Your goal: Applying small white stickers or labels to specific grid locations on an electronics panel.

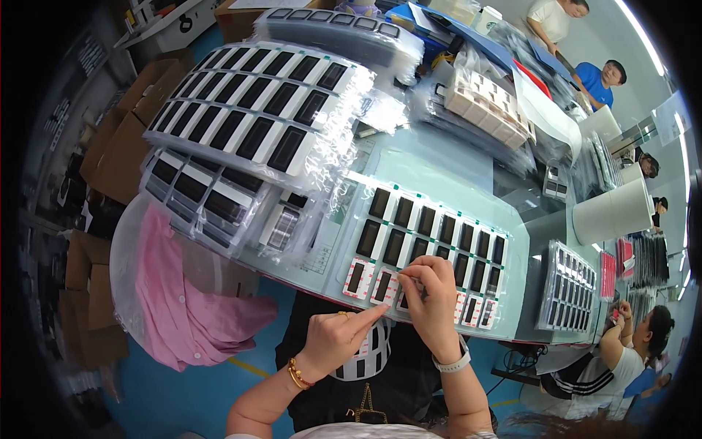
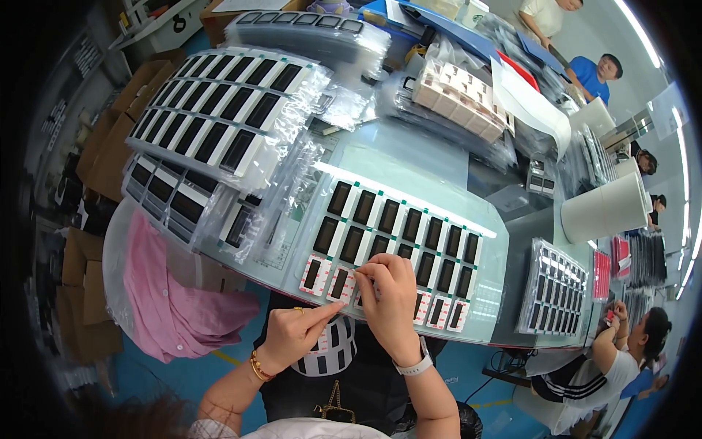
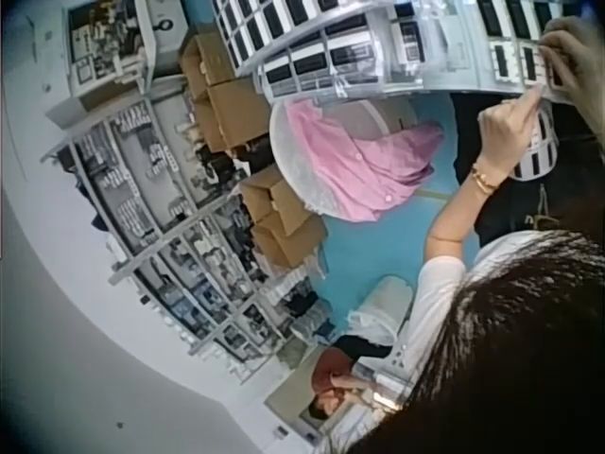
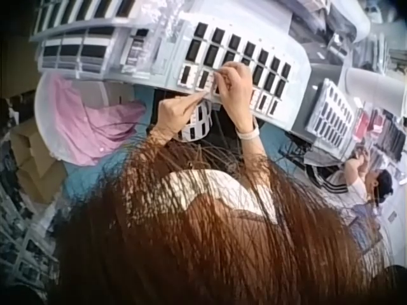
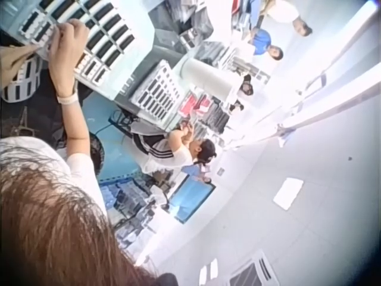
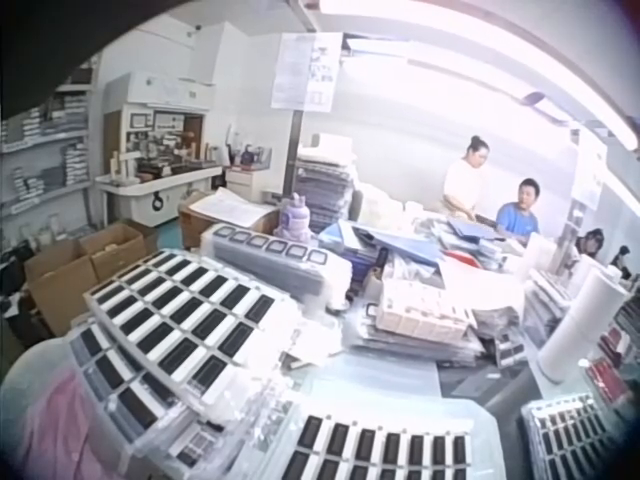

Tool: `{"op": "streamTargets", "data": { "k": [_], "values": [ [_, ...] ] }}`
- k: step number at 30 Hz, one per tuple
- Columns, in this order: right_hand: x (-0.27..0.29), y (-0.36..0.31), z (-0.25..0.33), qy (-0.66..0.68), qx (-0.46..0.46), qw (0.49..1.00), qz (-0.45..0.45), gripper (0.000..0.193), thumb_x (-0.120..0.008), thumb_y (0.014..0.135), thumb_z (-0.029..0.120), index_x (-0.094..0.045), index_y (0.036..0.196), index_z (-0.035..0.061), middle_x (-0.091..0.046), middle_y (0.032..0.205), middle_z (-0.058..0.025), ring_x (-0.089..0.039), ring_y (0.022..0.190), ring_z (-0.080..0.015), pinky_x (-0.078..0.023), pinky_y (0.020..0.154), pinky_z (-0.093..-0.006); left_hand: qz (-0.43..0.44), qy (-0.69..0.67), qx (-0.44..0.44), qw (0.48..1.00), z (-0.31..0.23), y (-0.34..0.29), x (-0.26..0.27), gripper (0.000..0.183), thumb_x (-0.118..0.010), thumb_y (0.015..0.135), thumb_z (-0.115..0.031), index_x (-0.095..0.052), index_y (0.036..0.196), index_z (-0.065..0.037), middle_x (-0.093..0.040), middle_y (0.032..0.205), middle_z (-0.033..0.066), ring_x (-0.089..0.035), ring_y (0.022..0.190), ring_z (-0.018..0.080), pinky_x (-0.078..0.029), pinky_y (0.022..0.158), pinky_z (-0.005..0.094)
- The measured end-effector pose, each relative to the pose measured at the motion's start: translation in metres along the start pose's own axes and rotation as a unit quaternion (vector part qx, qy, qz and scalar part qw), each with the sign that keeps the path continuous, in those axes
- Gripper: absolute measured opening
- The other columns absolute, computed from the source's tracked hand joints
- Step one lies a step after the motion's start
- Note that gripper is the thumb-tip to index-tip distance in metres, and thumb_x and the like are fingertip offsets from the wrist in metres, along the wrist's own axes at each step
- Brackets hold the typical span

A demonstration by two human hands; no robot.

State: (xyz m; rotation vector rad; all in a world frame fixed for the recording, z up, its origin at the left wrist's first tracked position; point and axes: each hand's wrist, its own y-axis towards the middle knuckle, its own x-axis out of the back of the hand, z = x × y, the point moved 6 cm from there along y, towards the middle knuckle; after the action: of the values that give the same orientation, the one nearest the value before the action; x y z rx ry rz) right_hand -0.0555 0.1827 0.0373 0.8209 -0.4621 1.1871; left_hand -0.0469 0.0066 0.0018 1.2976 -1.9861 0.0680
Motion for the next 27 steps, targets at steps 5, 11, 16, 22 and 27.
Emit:
{"op": "streamTargets", "data": {
  "k": [5,11,16,22,27],
  "values": [
    [0.004,0.005,0.016,-0.106,0.031,0.994,0.006,0.015,-0.075,0.082,0.002,-0.070,0.095,0.0050,-0.060,0.103,-0.0092,-0.057,0.092,-0.0274,-0.044,0.079,-0.0395,-0.013,-0.005,-0.001,1.000,0.001,-0.003,-0.002,0.033,-0.072,0.088,-0.013,-0.076,0.121,-0.020,-0.051,0.051,0.0027,-0.056,0.044,0.0190,-0.043,0.044,0.0337],
    [0.010,0.003,0.020,-0.155,0.081,0.984,0.017,0.045,-0.067,0.076,-0.005,-0.071,0.118,0.0116,-0.059,0.107,-0.0092,-0.056,0.093,-0.0282,-0.043,0.080,-0.0404,0.011,-0.017,0.013,1.000,-0.003,0.002,0.002,0.032,-0.072,0.085,-0.002,-0.077,0.114,-0.012,-0.062,0.059,0.0065,-0.060,0.047,0.0194,-0.045,0.046,0.0327],
    [0.002,-0.009,0.028,-0.186,0.126,0.972,0.067,0.059,-0.066,0.069,-0.006,-0.071,0.123,0.0180,-0.058,0.110,-0.0079,-0.054,0.099,-0.0296,-0.042,0.081,-0.0414,-0.016,-0.030,0.018,0.999,-0.003,0.003,0.009,0.031,-0.073,0.086,-0.002,-0.077,0.116,-0.010,-0.061,0.058,0.0073,-0.060,0.047,0.0205,-0.045,0.047,0.0332],
    [0.027,-0.050,0.031,-0.143,0.129,0.974,0.119,0.047,-0.072,0.074,0.003,-0.070,0.119,0.0164,-0.061,0.109,-0.0072,-0.056,0.095,-0.0292,-0.042,0.079,-0.0414,-0.045,0.036,-0.016,0.998,0.001,-0.001,0.019,0.031,-0.078,0.084,-0.005,-0.077,0.114,-0.010,-0.059,0.057,0.0066,-0.057,0.046,0.0212,-0.042,0.046,0.0336],
    [0.059,-0.087,-0.009,-0.131,0.058,0.989,0.043,0.037,-0.082,0.075,0.010,-0.065,0.108,0.0096,-0.060,0.104,-0.0075,-0.057,0.093,-0.0298,-0.044,0.080,-0.0411,-0.049,0.036,-0.051,0.997,0.006,0.005,0.019,0.024,-0.078,0.081,-0.002,-0.079,0.104,-0.009,-0.061,0.059,0.0074,-0.059,0.048,0.0205,-0.042,0.047,0.0323]
  ]
}}
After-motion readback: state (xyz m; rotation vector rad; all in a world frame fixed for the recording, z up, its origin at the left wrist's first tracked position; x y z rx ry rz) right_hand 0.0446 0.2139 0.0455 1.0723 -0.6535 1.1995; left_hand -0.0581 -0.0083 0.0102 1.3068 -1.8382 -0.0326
